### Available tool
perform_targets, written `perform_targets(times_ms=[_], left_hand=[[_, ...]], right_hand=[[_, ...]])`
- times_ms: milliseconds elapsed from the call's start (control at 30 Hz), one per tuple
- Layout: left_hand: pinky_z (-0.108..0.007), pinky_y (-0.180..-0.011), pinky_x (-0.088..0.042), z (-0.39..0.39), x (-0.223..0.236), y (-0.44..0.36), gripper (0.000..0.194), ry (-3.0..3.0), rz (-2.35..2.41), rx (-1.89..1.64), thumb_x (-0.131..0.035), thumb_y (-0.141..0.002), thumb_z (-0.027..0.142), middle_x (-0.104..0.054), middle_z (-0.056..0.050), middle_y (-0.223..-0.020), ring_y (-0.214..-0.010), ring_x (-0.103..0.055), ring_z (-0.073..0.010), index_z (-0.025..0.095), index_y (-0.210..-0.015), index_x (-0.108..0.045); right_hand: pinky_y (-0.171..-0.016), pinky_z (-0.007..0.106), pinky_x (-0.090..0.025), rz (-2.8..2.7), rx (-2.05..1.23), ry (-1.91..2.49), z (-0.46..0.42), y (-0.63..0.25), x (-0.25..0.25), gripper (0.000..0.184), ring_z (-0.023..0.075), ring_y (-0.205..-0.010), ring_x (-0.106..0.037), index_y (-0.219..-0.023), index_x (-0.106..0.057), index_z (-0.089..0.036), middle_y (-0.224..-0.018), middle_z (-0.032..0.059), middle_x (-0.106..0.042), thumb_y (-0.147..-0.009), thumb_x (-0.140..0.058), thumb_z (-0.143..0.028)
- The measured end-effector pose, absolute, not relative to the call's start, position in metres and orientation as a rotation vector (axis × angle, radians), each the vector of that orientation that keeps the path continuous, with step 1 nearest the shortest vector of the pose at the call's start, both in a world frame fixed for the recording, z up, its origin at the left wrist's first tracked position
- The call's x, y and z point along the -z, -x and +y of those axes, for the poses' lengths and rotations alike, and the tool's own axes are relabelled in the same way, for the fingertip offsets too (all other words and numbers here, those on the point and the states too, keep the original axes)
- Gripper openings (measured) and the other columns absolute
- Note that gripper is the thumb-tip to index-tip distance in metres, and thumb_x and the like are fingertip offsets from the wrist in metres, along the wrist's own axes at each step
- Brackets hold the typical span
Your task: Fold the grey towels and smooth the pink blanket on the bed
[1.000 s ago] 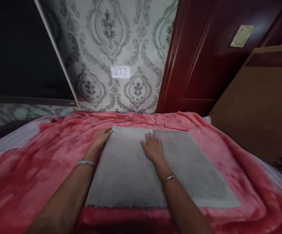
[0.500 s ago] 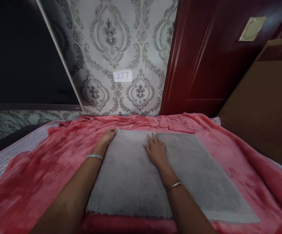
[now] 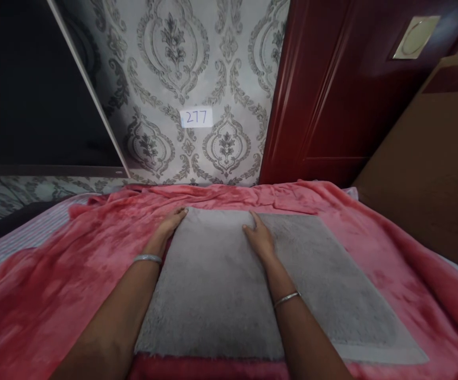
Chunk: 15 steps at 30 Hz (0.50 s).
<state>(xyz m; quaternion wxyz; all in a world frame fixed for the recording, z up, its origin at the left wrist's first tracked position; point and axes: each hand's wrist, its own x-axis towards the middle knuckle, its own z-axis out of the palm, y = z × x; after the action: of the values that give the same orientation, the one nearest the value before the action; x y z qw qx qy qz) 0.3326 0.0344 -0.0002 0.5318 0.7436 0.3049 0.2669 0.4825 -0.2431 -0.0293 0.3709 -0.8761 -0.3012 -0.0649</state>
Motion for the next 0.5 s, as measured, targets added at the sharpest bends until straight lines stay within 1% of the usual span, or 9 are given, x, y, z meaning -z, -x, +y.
perform_targets(times_ms=[67, 133, 233, 300, 433, 500], left_hand=[[-0.03, -0.068, -0.053, 0.034, 0.003, -0.334, 0.017, -1.775, 0.76, -0.656, -0.063, -0.079, 0.031, -0.069, -0.001, -0.075, -0.07, -0.064, -0.0182, 0.017, -0.088, -0.069], [-0.03, -0.066, -0.052, 0.034, 0.007, -0.337, 0.017, -1.78, 0.804, -0.682, -0.063, -0.079, 0.03, -0.068, -0.001, -0.073, -0.068, -0.063, -0.0177, 0.018, -0.089, -0.068], [-0.029, -0.066, -0.052, 0.035, 0.011, -0.34, 0.019, -1.795, 0.87, -0.719, -0.063, -0.079, 0.029, -0.068, -0.001, -0.075, -0.069, -0.064, -0.0179, 0.018, -0.094, -0.069], [-0.03, -0.068, -0.052, 0.036, 0.013, -0.342, 0.02, -1.817, 0.91, -0.744, -0.064, -0.078, 0.027, -0.069, -0.002, -0.078, -0.072, -0.065, -0.0186, 0.018, -0.095, -0.069], [-0.031, -0.077, -0.051, 0.038, 0.013, -0.344, 0.014, -1.868, 0.961, -0.775, -0.065, -0.077, 0.023, -0.07, -0.004, -0.08, -0.081, -0.066, -0.0199, 0.018, -0.089, -0.069], [-0.031, -0.079, -0.051, 0.038, 0.012, -0.343, 0.012, -1.884, 0.963, -0.776, -0.064, -0.077, 0.022, -0.07, -0.004, -0.081, -0.083, -0.067, -0.0201, 0.018, -0.088, -0.069]], right_hand=[[-0.093, 0.035, -0.049, -0.782, 0.116, 2.265, -0.242, -0.475, 0.026, 0.048, 0.0219, -0.103, -0.066, -0.136, -0.064, -0.025, -0.12, 0.0078, -0.069, -0.09, -0.05, -0.025], [-0.094, 0.035, -0.049, -0.759, 0.105, 2.255, -0.242, -0.468, 0.025, 0.046, 0.0219, -0.101, -0.065, -0.13, -0.069, -0.024, -0.113, 0.0082, -0.069, -0.09, -0.045, -0.022], [-0.091, 0.035, -0.05, -0.734, 0.213, 2.199, -0.244, -0.465, 0.026, 0.051, 0.0222, -0.095, -0.064, -0.131, -0.068, -0.021, -0.102, 0.0086, -0.067, -0.09, -0.038, -0.018], [-0.089, 0.035, -0.05, -0.718, 0.268, 2.2, -0.246, -0.464, 0.026, 0.053, 0.0224, -0.093, -0.063, -0.131, -0.068, -0.021, -0.099, 0.0086, -0.066, -0.089, -0.036, -0.017], [-0.093, 0.035, -0.049, -0.692, 0.217, 2.325, -0.247, -0.465, 0.026, 0.052, 0.0235, -0.098, -0.064, -0.132, -0.068, -0.02, -0.108, 0.0107, -0.067, -0.089, -0.039, -0.016], [-0.094, 0.035, -0.049, -0.691, 0.193, 2.349, -0.247, -0.465, 0.025, 0.051, 0.0237, -0.102, -0.064, -0.134, -0.066, -0.02, -0.113, 0.0111, -0.067, -0.09, -0.041, -0.018]])
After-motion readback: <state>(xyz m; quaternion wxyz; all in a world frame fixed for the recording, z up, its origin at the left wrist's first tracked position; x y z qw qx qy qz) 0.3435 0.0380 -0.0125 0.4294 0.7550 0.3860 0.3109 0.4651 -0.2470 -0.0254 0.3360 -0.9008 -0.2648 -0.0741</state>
